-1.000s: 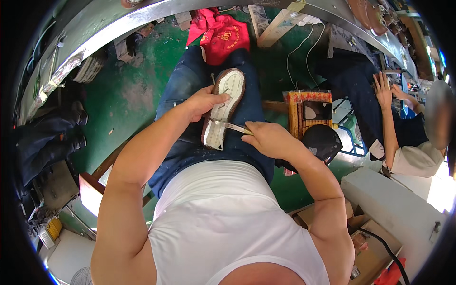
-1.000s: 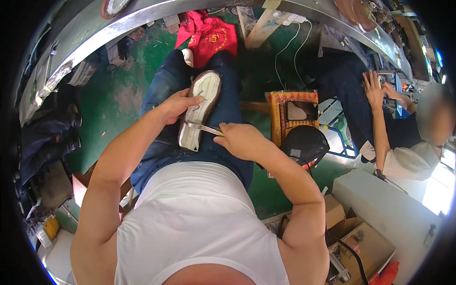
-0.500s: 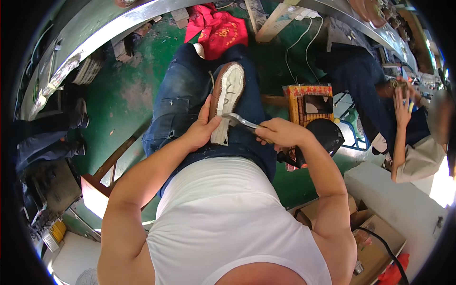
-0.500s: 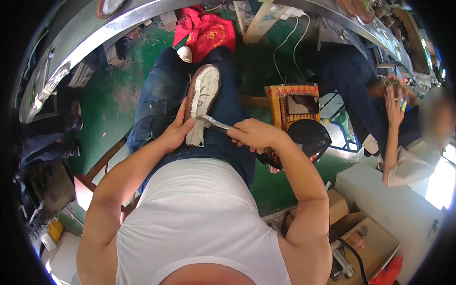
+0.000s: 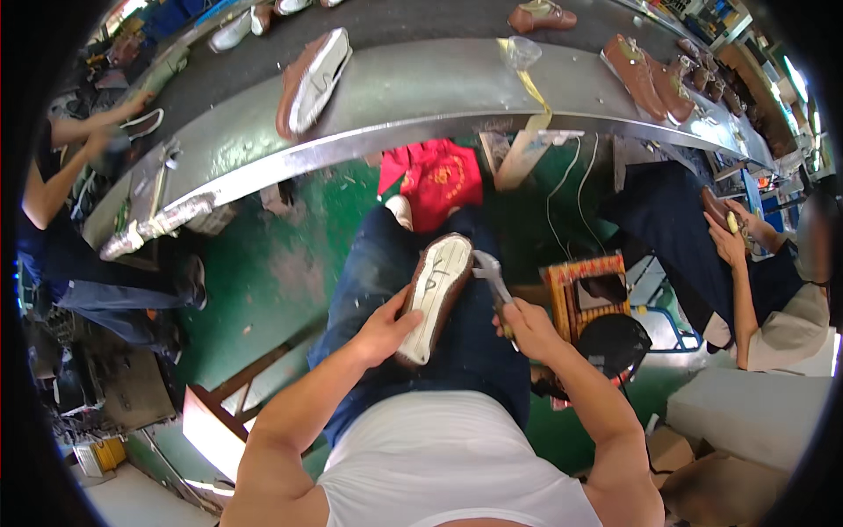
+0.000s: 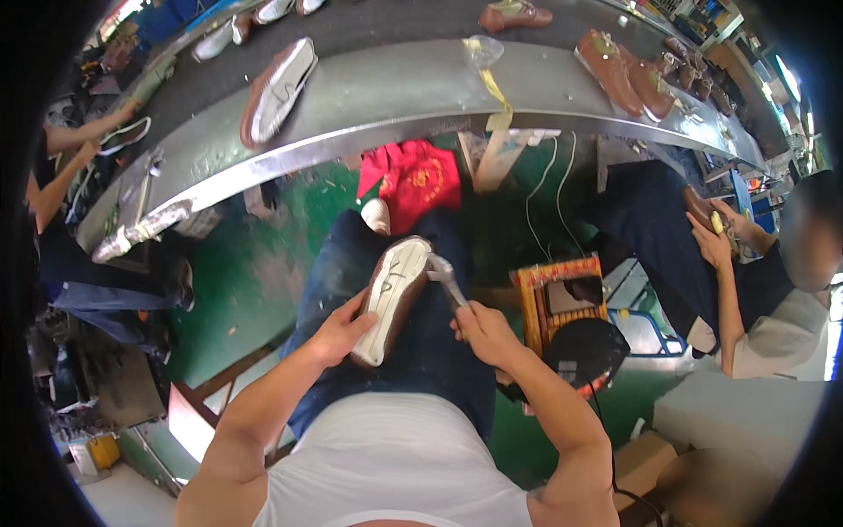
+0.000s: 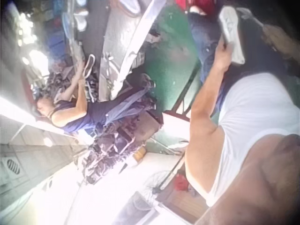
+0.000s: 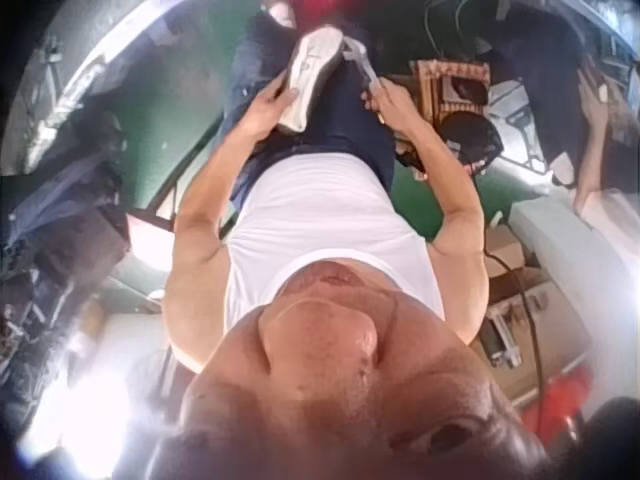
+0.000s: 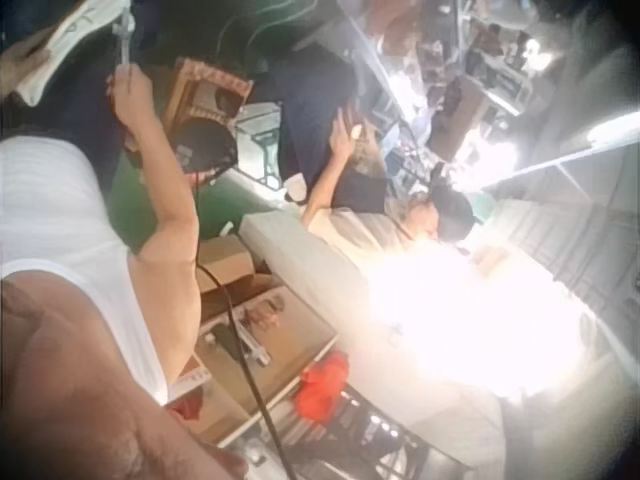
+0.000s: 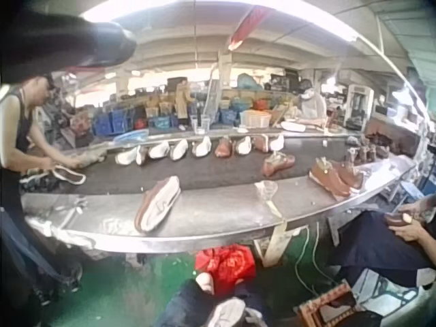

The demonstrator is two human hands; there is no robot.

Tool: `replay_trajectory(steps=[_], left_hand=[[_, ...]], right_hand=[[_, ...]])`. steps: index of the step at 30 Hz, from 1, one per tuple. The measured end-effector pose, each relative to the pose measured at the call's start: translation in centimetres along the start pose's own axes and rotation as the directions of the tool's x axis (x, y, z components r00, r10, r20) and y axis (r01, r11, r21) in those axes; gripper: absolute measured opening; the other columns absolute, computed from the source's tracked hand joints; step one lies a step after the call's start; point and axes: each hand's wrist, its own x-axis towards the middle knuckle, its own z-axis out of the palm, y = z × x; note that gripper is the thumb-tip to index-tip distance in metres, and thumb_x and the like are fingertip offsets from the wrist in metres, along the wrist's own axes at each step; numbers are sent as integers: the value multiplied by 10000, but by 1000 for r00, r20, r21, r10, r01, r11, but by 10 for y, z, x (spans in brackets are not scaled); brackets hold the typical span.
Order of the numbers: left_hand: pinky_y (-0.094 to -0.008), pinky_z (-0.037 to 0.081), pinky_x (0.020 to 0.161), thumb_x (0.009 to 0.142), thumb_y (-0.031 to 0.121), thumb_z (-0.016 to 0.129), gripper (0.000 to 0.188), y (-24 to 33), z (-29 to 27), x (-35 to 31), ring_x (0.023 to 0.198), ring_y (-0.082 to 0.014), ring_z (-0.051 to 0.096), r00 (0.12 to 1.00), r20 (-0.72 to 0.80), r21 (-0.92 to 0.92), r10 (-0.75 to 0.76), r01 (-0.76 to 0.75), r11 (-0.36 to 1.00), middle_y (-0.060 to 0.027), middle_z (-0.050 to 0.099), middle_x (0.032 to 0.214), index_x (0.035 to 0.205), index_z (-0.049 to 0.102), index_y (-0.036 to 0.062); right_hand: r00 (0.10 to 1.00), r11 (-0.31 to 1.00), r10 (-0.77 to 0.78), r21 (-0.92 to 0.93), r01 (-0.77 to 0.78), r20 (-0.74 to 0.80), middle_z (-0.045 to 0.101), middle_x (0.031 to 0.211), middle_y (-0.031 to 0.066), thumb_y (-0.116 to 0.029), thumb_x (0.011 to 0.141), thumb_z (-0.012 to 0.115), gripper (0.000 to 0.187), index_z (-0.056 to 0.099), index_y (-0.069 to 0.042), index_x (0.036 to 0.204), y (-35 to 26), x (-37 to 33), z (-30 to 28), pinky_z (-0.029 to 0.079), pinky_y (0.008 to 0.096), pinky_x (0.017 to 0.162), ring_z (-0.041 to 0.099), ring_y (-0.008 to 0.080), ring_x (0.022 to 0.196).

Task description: Using specialized pliers to pull and secure shoe uppers onto lasts on a factory production line.

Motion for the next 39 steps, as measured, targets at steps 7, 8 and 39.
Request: replay_trajectory(steps=[7,8,39], left_hand=[[-318,344,1108,1000,228,575,622,211,-17,21,1318,-166,433,977,36,171,210,-213,962,-117,470,1449,1511,305,-1],[-313,382,1083,992,241,591,614,244,-17,45,1280,-155,478,980,-21,264,198,-185,946,-110,512,1410,1496,337,0],[-529,97,1181,860,758,423,844,499,-319,551,1462,-446,125,409,-696,706,590,243,665,-226,403,1502,1433,505,144]], right_hand=[[963,988,-157,-23,155,-219,661,803,129,-303,990,518,324,615,5,1014,-29,43,-62,508,370,696,661,276,753],[910,946,-296,-224,236,-291,657,842,137,-294,954,572,309,613,-1,1042,-37,53,-79,502,393,710,647,305,775],[525,800,-470,-594,-88,-710,610,975,172,-176,760,777,455,566,-6,1125,-79,259,-294,487,413,784,605,356,882]])
